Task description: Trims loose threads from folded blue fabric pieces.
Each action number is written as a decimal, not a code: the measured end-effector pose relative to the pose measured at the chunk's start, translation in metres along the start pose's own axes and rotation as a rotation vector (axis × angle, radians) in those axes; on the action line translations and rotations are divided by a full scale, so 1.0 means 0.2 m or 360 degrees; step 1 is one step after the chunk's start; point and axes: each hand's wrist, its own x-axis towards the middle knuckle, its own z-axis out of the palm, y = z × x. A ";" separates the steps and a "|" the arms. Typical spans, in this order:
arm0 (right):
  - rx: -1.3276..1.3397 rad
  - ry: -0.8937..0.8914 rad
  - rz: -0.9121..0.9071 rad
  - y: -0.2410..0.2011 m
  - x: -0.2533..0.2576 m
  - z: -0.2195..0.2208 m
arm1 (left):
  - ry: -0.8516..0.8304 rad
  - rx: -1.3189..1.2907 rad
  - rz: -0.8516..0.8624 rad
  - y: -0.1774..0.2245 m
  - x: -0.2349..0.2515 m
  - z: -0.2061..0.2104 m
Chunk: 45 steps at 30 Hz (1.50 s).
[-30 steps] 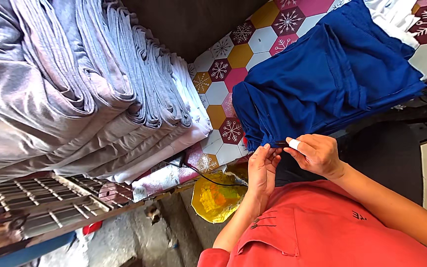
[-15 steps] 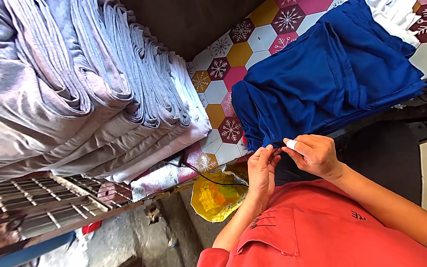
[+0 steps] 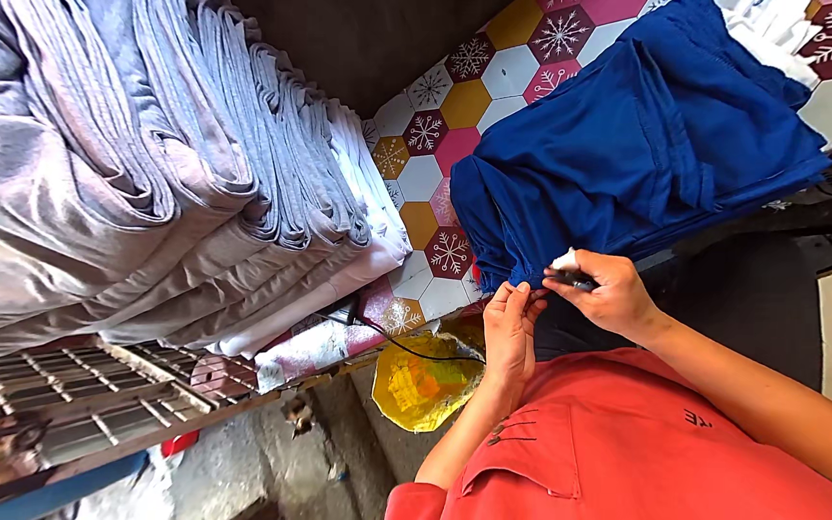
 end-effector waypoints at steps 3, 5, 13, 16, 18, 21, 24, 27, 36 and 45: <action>-0.0049 -0.0037 -0.0258 0.01 -0.03 0.04 | 0.0001 -0.0082 0.0000 -0.01 0.02 0.00; -0.0095 -0.0074 -0.0139 0.00 -0.05 0.02 | 0.0032 -0.0124 -0.0028 0.00 0.02 0.00; -0.0256 -0.0182 -0.0051 0.04 -0.01 -0.06 | -0.0031 -0.0028 0.0092 -0.02 0.03 -0.01; -0.0224 -0.0158 -0.0075 0.04 -0.01 -0.05 | -0.0042 0.0023 0.0117 -0.02 0.03 -0.01; -0.0233 -0.0123 -0.0092 0.04 0.00 -0.05 | -0.0044 0.0061 0.0114 -0.01 0.03 -0.01; -0.0211 -0.0059 -0.0071 0.04 -0.01 -0.04 | -0.0042 0.0084 0.0106 -0.02 0.03 -0.01; -0.0180 -0.0106 0.0090 0.04 -0.02 -0.03 | -0.0060 0.0065 0.0090 -0.01 0.03 -0.01; -0.0169 -0.0162 0.0059 0.05 0.00 -0.02 | -0.0058 0.0064 0.0084 0.00 0.03 0.01; -0.0217 -0.0144 0.0360 0.01 0.30 -0.35 | -0.0406 0.0886 0.0607 0.01 0.08 -0.11; -0.0596 0.0218 0.0268 -0.06 0.43 -0.46 | -0.0326 0.2311 0.1191 0.03 0.40 -0.28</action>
